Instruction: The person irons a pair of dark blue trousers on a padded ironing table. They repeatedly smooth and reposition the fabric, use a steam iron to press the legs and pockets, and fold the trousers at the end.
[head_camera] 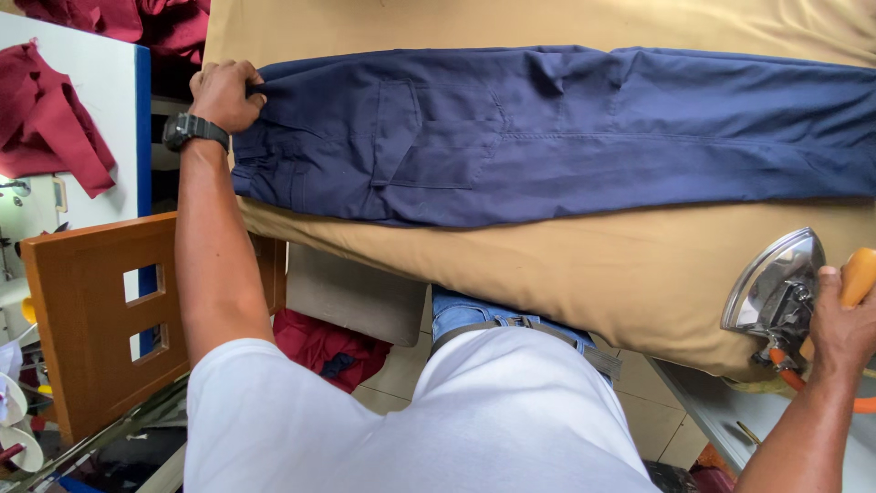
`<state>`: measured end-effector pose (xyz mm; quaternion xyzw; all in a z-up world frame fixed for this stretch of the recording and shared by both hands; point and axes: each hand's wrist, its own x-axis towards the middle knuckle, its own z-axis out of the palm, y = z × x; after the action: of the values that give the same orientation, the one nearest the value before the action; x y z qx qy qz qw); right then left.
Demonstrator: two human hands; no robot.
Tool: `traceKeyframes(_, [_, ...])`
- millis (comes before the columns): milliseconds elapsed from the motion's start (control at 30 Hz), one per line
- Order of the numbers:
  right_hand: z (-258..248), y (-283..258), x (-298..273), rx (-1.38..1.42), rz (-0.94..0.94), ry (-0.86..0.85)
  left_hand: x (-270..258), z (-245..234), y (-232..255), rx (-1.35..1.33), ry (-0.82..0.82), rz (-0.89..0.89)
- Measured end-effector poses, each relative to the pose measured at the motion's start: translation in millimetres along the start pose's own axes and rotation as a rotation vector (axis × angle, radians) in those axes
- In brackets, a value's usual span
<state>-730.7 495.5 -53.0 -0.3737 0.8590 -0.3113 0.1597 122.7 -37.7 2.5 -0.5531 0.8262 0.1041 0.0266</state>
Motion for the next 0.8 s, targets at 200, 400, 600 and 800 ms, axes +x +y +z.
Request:
traceKeyframes(200, [2,-26,1,-0.07,0.103,-0.009,28,-13,-22,-0.14,-0.244,-0.061])
traceKeyframes(400, [6,-46,3,-0.07,0.171,-0.044,28,-22,-20,-0.075,-0.168,-0.002])
traceKeyframes(600, [8,-58,2,-0.098,0.336,-0.061,37,-16,-34,-0.177,-0.042,-0.016])
traceKeyframes(800, [9,-59,1,-0.012,0.267,-0.045,42,-2,-13,-0.091,0.026,-0.119])
